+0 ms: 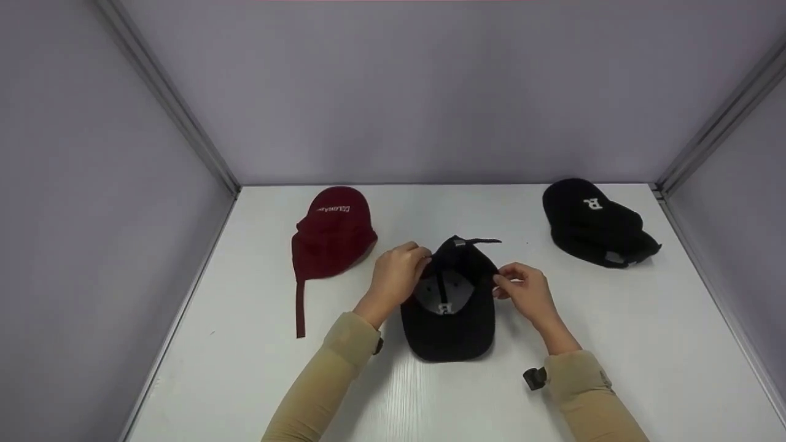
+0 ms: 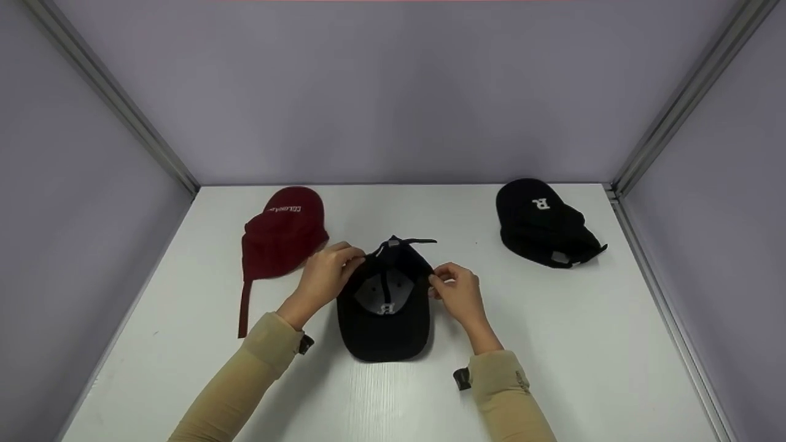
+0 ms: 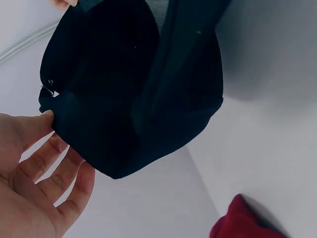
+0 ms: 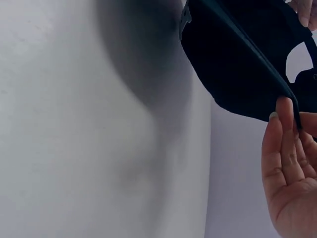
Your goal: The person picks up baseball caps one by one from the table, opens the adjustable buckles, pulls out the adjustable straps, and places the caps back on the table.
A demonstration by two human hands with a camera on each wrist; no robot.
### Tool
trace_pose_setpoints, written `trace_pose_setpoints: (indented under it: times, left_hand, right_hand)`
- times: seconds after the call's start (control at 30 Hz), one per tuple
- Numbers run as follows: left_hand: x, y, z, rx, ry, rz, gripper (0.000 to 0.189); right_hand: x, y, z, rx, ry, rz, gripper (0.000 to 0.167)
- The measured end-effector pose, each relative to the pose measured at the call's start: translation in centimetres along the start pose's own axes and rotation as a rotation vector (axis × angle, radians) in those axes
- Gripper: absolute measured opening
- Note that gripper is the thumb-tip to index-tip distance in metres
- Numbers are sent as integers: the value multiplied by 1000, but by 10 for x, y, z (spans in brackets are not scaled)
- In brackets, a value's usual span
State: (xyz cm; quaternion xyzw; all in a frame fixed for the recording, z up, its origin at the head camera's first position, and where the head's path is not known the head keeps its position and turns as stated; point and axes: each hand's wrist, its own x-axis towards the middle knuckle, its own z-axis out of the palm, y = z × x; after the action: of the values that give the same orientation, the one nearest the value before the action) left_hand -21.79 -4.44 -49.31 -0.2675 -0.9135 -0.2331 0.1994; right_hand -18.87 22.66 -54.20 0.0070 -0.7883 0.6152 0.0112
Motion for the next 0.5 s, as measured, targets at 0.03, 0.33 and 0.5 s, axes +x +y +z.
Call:
trace_pose_setpoints:
  times: [0.03,0.33,0.5]
  left_hand:
    - [-2,0,2,-1,-6,-2,8]
    - [-9,-5,14,20,-28,-26,8]
    - [-14,-4,17,9,-49,-6,7]
  right_hand:
    - [0,1,0,-12,5,5,14]
    - [0,7,-2,-68,10,4,12]
    - [0,7,-3,-96,0,-6,22]
